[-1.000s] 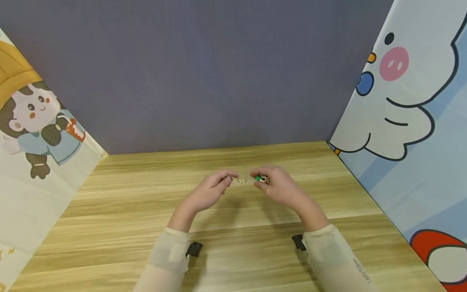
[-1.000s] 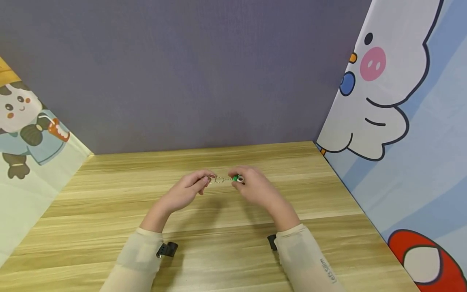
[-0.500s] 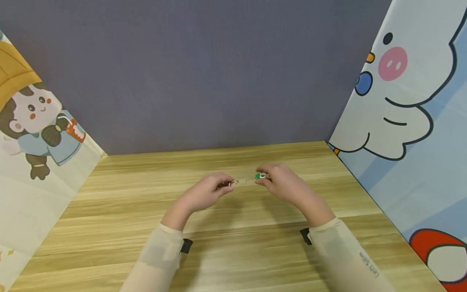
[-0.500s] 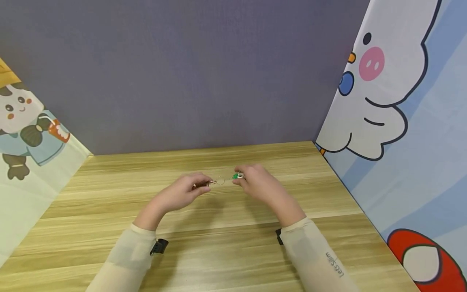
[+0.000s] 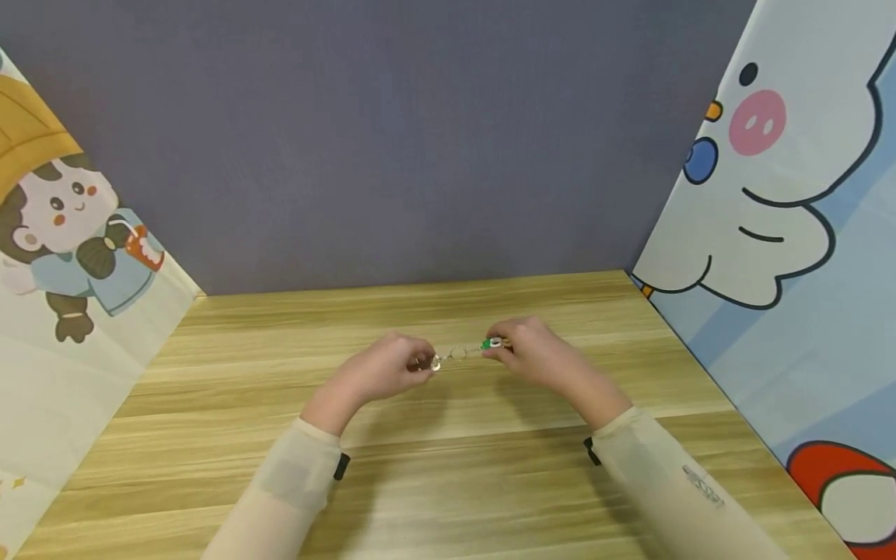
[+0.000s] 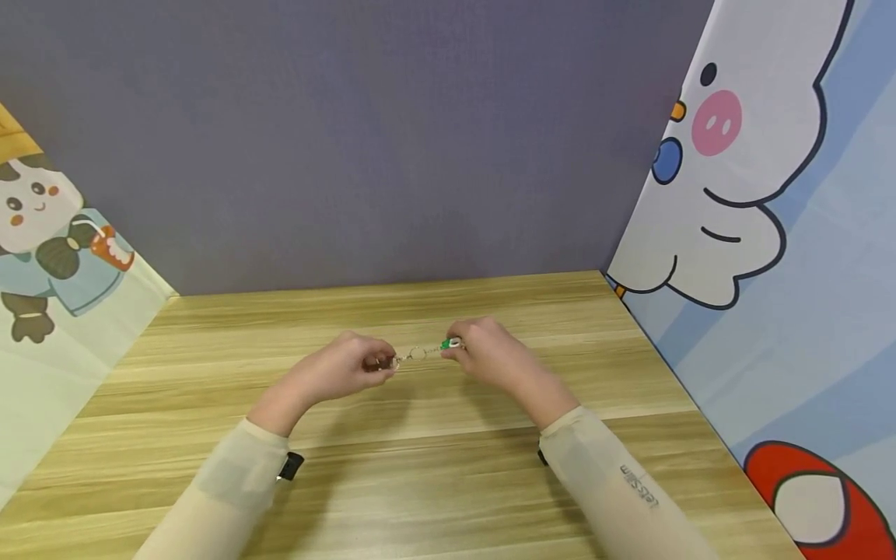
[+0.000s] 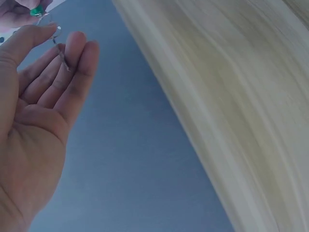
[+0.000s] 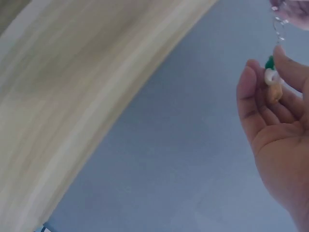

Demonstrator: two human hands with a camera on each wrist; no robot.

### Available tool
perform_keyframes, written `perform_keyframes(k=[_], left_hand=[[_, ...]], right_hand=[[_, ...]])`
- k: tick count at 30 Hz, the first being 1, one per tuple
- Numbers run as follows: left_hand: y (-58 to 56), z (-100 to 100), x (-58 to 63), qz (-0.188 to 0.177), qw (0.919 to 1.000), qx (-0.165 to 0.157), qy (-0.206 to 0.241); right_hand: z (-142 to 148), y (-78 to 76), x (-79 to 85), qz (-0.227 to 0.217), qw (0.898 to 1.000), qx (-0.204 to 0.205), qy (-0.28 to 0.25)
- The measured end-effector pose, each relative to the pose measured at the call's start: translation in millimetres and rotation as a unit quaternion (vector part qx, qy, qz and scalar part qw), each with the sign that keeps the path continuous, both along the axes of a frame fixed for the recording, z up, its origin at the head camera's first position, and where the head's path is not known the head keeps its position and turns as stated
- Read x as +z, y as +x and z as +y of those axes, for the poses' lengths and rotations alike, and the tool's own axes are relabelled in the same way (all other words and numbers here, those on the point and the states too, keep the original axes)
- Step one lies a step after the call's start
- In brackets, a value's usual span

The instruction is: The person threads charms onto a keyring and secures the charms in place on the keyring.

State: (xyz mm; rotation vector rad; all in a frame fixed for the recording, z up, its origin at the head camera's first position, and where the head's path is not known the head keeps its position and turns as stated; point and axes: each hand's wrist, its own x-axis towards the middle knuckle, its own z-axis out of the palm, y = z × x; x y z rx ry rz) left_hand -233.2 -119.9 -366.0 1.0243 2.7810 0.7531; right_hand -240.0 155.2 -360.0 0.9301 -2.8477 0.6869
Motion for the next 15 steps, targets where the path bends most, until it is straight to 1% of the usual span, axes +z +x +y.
perform_keyframes(k=[3, 6, 8, 12, 13, 15], left_hand=[[-4.8, -5, -4.1, -0.004, 0.9999, 0.016, -0.001], [-11.5, -10, -11.3, -0.015, 0.9994, 0.030, 0.003], [-16.5, -13, -17.3, -0.018, 0.9991, 0.037, 0.003], [-27.5, -19, -31.5, 0.004, 0.9992, 0.037, -0.015], [-29.6, -20, -34.7, 0.009, 0.9991, 0.037, -0.021], [-33.3, -22, -41.1, 0.018, 0.9988, 0.034, -0.028]], right_hand=[[-1, -5.4, -7.6, -0.027, 1.000, 0.001, -0.013], [-2, -11.5, -16.5, -0.047, 0.999, 0.008, -0.017], [-3, -16.1, -23.6, -0.040, 0.999, 0.017, -0.007], [-5, -23.0, -39.9, -0.007, 0.999, 0.032, 0.035], [-5, -24.0, -44.1, -0.007, 0.999, 0.034, 0.042], [-7, -25.4, -51.4, -0.020, 0.998, 0.033, 0.044]])
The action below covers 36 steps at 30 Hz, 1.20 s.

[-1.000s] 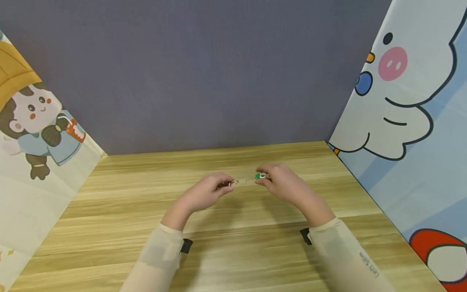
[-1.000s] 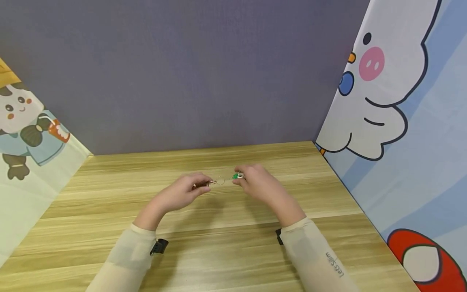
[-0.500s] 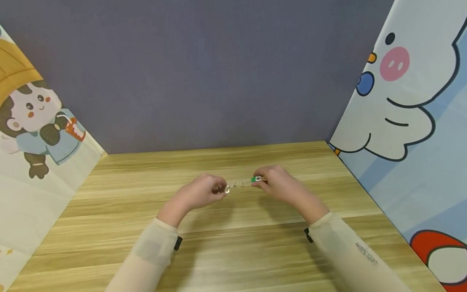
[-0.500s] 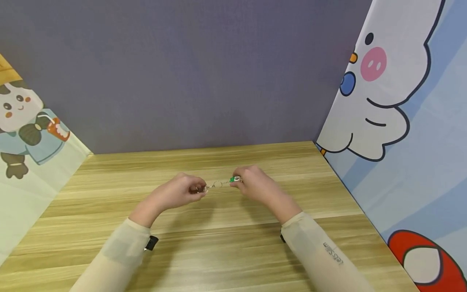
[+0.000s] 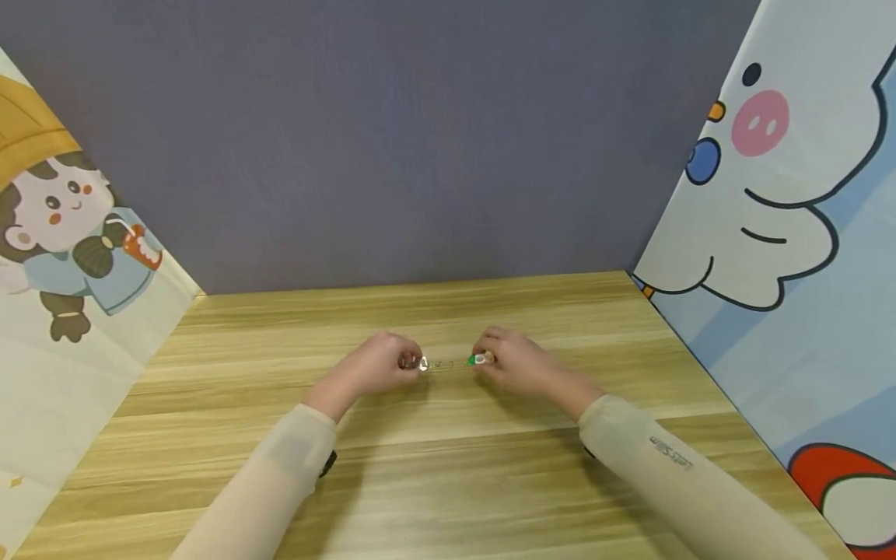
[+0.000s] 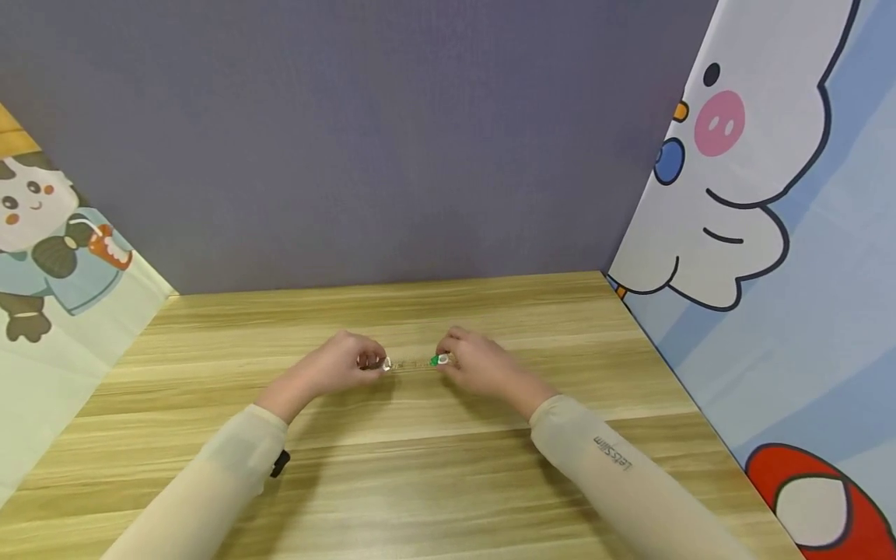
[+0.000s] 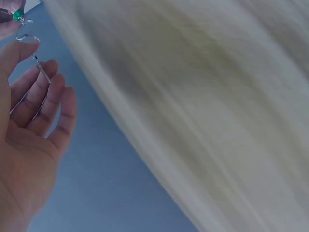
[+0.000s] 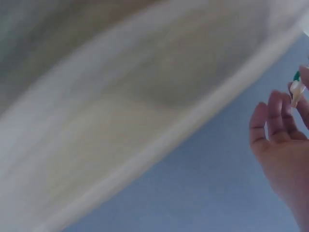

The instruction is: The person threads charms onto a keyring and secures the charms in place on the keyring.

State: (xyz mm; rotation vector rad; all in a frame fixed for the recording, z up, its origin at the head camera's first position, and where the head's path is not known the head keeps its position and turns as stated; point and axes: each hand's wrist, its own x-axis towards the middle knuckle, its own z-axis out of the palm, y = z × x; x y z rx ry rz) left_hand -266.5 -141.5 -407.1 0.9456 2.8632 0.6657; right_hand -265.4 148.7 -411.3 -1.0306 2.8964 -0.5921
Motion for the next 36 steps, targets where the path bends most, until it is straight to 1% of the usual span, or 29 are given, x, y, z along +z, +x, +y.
perform_keyframes(k=[4, 6, 10, 12, 16, 22, 26, 30, 33, 36], left_hand=[[-1.3, -3, -9.5, -0.015, 0.9998, 0.009, -0.013], [-1.0, -4, -12.6, -0.028, 0.9993, 0.013, -0.021], [0.0, -2, -15.9, -0.053, 0.9982, 0.004, -0.029], [0.3, 0, -17.5, -0.057, 0.9977, -0.005, -0.036], [1.1, 4, -20.4, -0.059, 0.9971, -0.021, -0.045], [1.9, 4, -23.1, -0.057, 0.9967, -0.034, -0.047], [2.5, 4, -22.4, -0.057, 0.9967, -0.037, -0.045], [3.0, 3, -19.7, -0.063, 0.9964, -0.030, -0.049], [3.6, 2, -14.3, -0.078, 0.9958, -0.011, -0.047], [3.6, 2, -3.4, -0.083, 0.9959, 0.016, -0.033]], right_hand=[[-4, -1.8, -12.6, -0.052, 0.998, -0.009, -0.025], [-6, -3.5, -17.0, -0.064, 0.997, -0.012, -0.038], [-10, -6.9, -23.2, -0.071, 0.996, -0.014, -0.045], [-10, -7.8, -26.2, -0.080, 0.996, -0.013, -0.045], [-10, -8.0, -31.2, -0.098, 0.994, -0.016, -0.043], [-9, -6.9, -32.6, -0.113, 0.992, -0.018, -0.045], [-7, -7.4, -31.7, -0.119, 0.992, -0.017, -0.048], [-6, -8.3, -27.7, -0.132, 0.989, -0.015, -0.058], [-4, -8.9, -19.9, -0.142, 0.988, -0.020, -0.062], [-2, -9.6, -7.9, -0.135, 0.989, -0.030, -0.054]])
